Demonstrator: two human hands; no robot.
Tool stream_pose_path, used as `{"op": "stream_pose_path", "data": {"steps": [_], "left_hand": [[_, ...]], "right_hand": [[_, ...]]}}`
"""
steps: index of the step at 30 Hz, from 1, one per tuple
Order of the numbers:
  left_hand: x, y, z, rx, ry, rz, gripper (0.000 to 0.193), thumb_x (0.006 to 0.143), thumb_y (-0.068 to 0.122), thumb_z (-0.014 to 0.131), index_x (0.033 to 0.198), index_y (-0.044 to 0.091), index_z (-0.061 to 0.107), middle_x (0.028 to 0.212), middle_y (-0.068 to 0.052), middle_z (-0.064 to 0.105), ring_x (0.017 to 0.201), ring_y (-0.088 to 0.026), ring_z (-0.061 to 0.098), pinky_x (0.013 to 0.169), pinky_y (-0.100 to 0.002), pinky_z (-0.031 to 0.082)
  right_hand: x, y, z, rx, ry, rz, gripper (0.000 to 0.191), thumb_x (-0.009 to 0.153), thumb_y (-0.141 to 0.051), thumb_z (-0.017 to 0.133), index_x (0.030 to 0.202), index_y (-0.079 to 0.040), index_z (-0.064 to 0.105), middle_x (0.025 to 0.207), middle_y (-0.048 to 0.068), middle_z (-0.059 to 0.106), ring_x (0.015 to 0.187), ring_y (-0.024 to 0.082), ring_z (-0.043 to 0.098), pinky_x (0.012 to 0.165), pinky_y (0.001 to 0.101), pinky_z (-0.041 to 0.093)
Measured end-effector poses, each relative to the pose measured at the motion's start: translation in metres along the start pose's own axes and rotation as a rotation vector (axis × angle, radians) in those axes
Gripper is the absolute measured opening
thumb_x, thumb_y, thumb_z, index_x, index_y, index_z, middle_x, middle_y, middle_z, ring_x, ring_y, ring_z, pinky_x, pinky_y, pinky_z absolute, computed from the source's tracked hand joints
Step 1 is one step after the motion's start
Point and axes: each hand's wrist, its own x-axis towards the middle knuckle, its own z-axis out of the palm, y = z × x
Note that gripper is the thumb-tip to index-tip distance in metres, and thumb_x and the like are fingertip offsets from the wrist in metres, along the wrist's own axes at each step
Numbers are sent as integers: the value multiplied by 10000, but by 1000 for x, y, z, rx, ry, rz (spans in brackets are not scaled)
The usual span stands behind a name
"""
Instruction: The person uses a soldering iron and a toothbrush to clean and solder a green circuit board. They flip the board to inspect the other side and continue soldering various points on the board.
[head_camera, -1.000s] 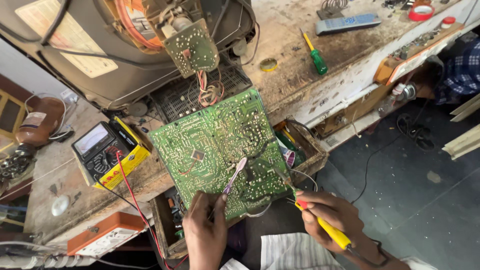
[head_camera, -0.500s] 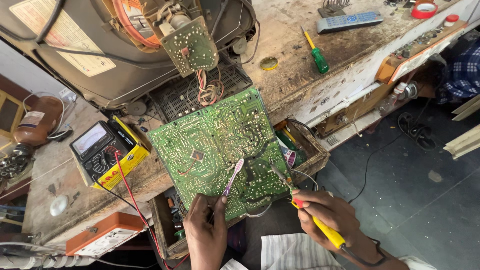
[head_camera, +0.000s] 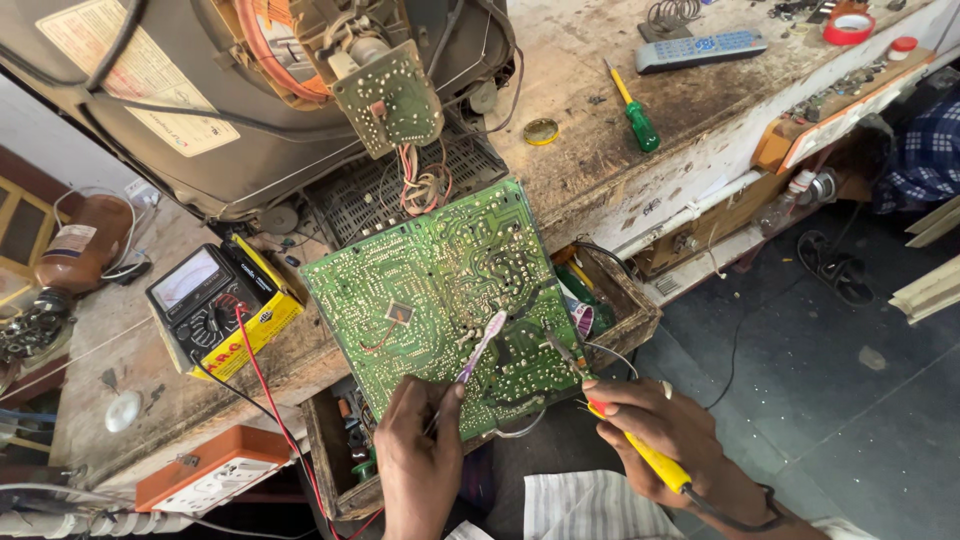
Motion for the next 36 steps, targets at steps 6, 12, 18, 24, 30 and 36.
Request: {"op": "stream_pose_path", "data": {"steps": [6,12,18,24,30,36], "left_hand": [[10,11,8,-89,12,200,167,909,78,698,811,-13,597,741,-99,636,555,-227,637,501,-376,448],[-5,17,25,49,-159,69,161,962,122,709,856,25,638,680,-133,631,508,-289,617,459,-422,428],[-9,-11,13,120,-25,106,146,985,100,657,871,16,626,791,-123,668,531,-254,653,474,-400,471],[-4,-54,-34,-55,376,47,91,959,88,650,959,5,688,792,-84,694,634,-147,655,537,-264,486],[-11,-107,-52,-333,563,-210,200,1067,180,647,1061,-20,639,757,-29,669,625,-45,570,552,-193,399],[-12,-109,-35,-438,486,-238,200,1039,185,661,1048,-14,652,660,24,588,542,-6,456,492,-182,300]], "right_hand": [[-4,3,-2,59,-31,4,424,851,-24,771,1183,-98,519,1205,125,723,890,240,787,682,312,615],[-14,9,-14,238,86,69,357,879,-12,744,1183,-64,564,1196,208,714,911,271,767,679,320,626],[-4,1,-29,264,402,150,231,1014,-102,615,1217,-43,522,1179,250,682,793,208,742,708,307,644],[15,4,-12,577,598,417,148,1092,-136,622,1192,-41,569,1102,202,707,697,173,666,559,273,563],[21,27,-2,848,701,739,167,1094,-207,657,1140,-59,595,1049,146,713,698,157,625,574,288,495],[20,37,3,889,695,796,193,1072,-234,671,1102,-53,612,1037,136,725,691,156,629,583,295,508]]}}
